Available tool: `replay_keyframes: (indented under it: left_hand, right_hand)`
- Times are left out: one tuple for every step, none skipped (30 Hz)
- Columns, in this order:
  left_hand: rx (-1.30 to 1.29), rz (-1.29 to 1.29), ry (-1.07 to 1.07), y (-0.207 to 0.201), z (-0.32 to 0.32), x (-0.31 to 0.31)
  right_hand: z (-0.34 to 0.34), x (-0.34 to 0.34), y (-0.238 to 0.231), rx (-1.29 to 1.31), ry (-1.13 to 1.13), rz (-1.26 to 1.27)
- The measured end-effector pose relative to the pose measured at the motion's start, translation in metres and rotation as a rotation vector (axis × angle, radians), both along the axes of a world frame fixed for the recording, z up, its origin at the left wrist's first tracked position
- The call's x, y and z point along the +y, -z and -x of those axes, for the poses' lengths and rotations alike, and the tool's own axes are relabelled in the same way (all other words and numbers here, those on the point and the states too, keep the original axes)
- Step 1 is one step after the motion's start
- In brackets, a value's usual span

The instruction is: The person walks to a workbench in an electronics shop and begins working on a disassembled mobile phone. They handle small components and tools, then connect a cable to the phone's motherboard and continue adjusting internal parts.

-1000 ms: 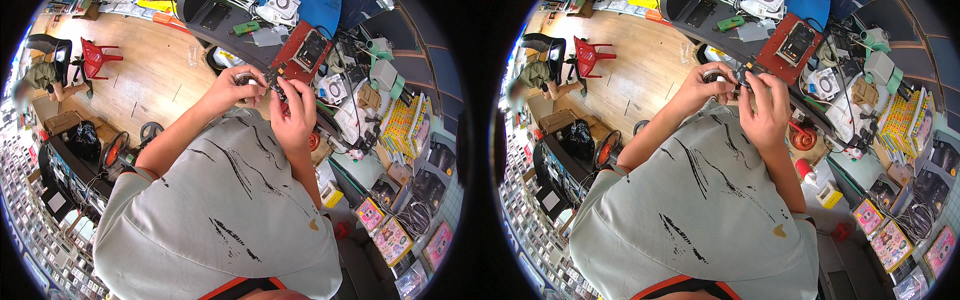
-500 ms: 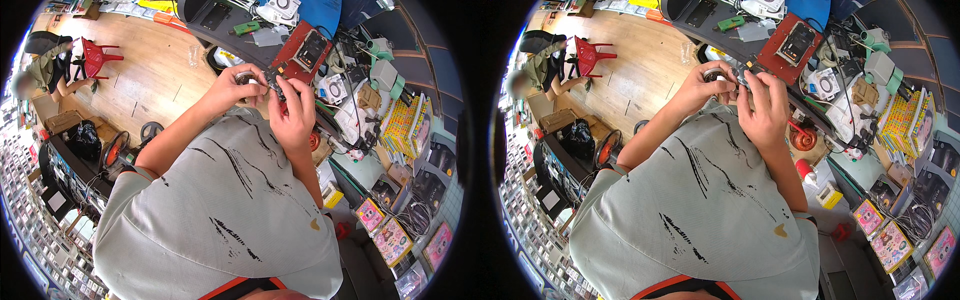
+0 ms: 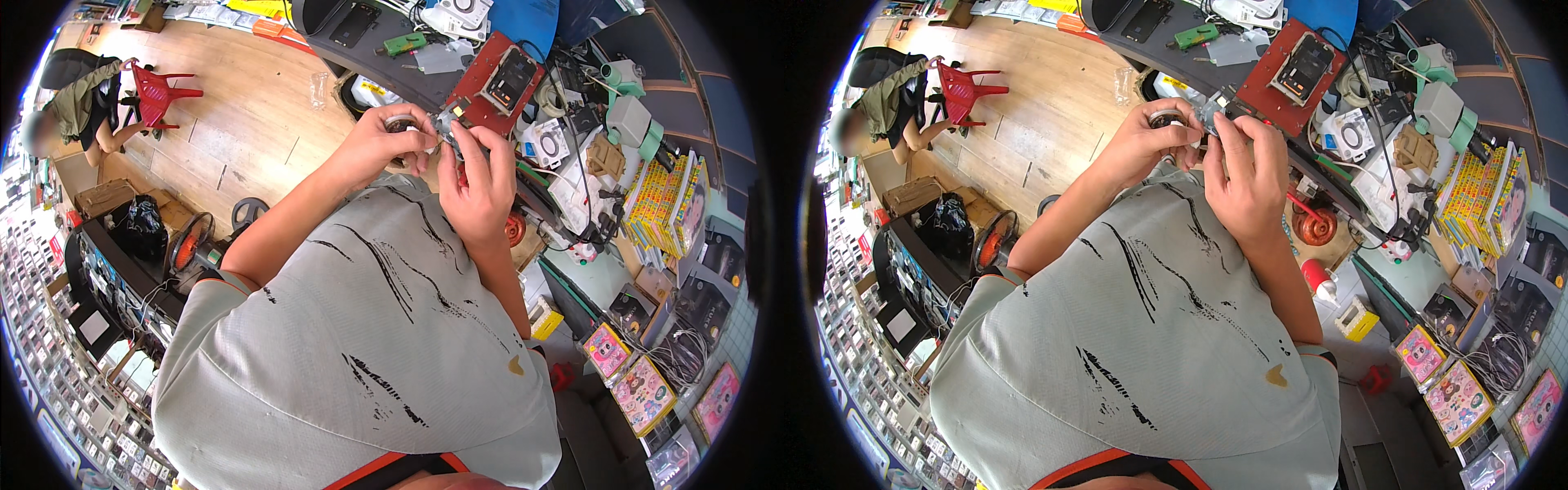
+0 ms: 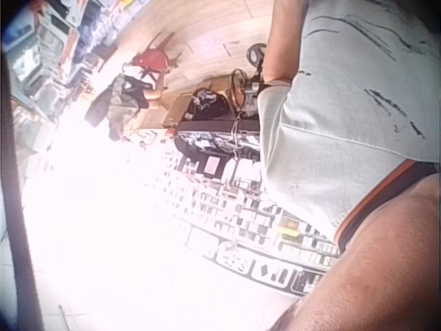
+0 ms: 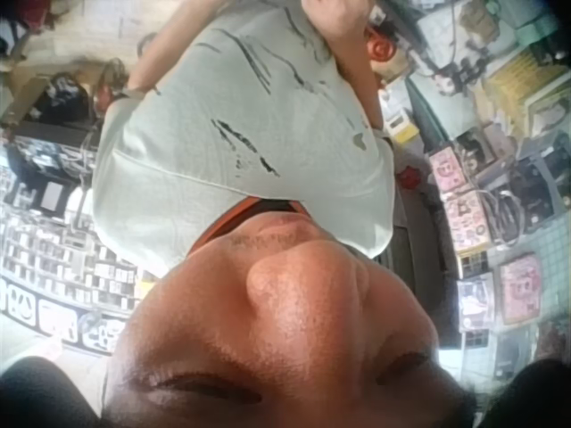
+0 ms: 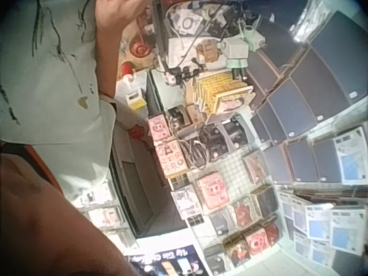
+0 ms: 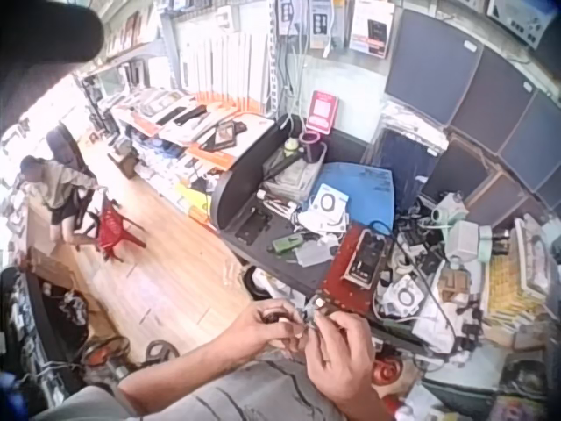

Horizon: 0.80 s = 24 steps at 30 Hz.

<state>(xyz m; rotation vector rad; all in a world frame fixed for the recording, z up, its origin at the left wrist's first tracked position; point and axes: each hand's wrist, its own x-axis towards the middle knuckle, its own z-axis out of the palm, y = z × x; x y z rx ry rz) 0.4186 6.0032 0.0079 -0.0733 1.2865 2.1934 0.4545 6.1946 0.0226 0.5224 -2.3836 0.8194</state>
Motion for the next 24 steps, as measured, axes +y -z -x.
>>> replay_keyframes:
  left_hand:
    - [-0.004, -0.012, -0.012, 0.0014, -0.0001, 0.0004]
    - [-0.010, -0.013, -0.006, 0.0017, -0.0001, 0.0003]
    - [-0.017, -0.014, 0.001, 0.0020, -0.0001, -0.0001]
    - [-0.023, -0.015, 0.007, 0.0022, -0.0003, -0.0004]
    - [-0.031, -0.021, 0.008, 0.0018, -0.0008, -0.0008]
    - [-0.039, -0.028, 0.008, 0.0010, -0.0015, -0.0010]
    - [-0.047, -0.035, 0.009, 0.0003, -0.0018, -0.0012]
    - [-0.062, -0.044, 0.005, 0.0000, -0.0020, -0.0013]
    - [-0.077, -0.053, 0.002, -0.0002, -0.0021, -0.0013]
    - [-0.093, -0.063, -0.001, -0.0005, -0.0022, -0.0014]
    - [-0.117, -0.060, 0.004, -0.0016, -0.0023, -0.0016]
    - [-0.140, -0.058, 0.009, -0.0033, -0.0021, -0.0019]
    - [-0.164, -0.055, 0.014, -0.0046, -0.0020, -0.0020]
    - [-0.165, -0.056, 0.015, -0.0053, -0.0019, -0.0021]
    - [-0.165, -0.057, 0.016, -0.0058, -0.0016, -0.0022]
    - [-0.166, -0.059, 0.017, -0.0059, -0.0015, -0.0023]
    - [-0.156, -0.037, 0.016, -0.0047, -0.0016, -0.0022]
    - [-0.146, -0.015, 0.014, -0.0025, -0.0018, -0.0019]
    - [-0.137, 0.008, 0.012, -0.0013, -0.0020, -0.0018]
    - [-0.128, 0.022, 0.011, -0.0016, -0.0021, -0.0017]
    - [-0.119, 0.036, 0.010, -0.0024, -0.0021, -0.0017]
    - [-0.110, 0.050, 0.010, -0.0031, -0.0021, -0.0017]
    - [-0.088, 0.070, 0.021, -0.0039, -0.0017, -0.0020]
    - [-0.067, 0.090, 0.032, -0.0045, -0.0012, -0.0024]
  right_hand:
    - [-0.0001, -0.0005, 0.0000, 0.003, -0.002, 0.003]
    - [-0.0003, -0.0009, 0.0000, 0.006, -0.002, 0.006]
    - [-0.0006, -0.0012, -0.0002, 0.008, -0.001, 0.009]
    - [-0.0010, -0.0013, -0.0005, 0.009, -0.001, 0.010]
    - [-0.0012, -0.0015, -0.0007, 0.010, -0.002, 0.011]
    - [-0.0013, -0.0017, -0.0009, 0.010, -0.003, 0.012]
    - [-0.0013, -0.0019, -0.0011, 0.017, -0.006, 0.009]
    - [-0.0012, -0.0020, -0.0013, 0.023, -0.009, 0.007]
    - [-0.0011, -0.0021, -0.0016, 0.030, -0.012, 0.004]
    - [-0.0010, -0.0020, -0.0023, 0.036, -0.009, -0.002]
    - [-0.0010, -0.0019, -0.0030, 0.041, -0.006, -0.008]
    - [-0.0011, -0.0018, -0.0033, 0.047, -0.002, -0.014]
    - [-0.0013, -0.0019, -0.0030, 0.051, -0.003, -0.014]
    - [-0.0010, -0.0023, -0.0029, 0.056, -0.005, -0.014]
    - [-0.0010, -0.0026, -0.0028, 0.060, -0.006, -0.014]
    - [-0.0012, -0.0029, -0.0029, 0.056, -0.011, -0.009]
    - [-0.0016, -0.0033, -0.0029, 0.053, -0.015, -0.004]
    - [-0.0020, -0.0036, -0.0030, 0.049, -0.020, 0.001]
    - [-0.0022, -0.0037, -0.0031, 0.050, -0.022, 0.001]
    - [-0.0023, -0.0035, -0.0033, 0.051, -0.023, 0.001]
    - [-0.0024, -0.0034, -0.0034, 0.052, -0.025, 0.001]
    - [-0.0028, -0.0032, -0.0029, 0.055, -0.021, 0.004]
    - [-0.0034, -0.0029, -0.0024, 0.057, -0.017, 0.006]
    - [-0.0038, -0.0028, -0.0020, 0.060, -0.013, 0.009]
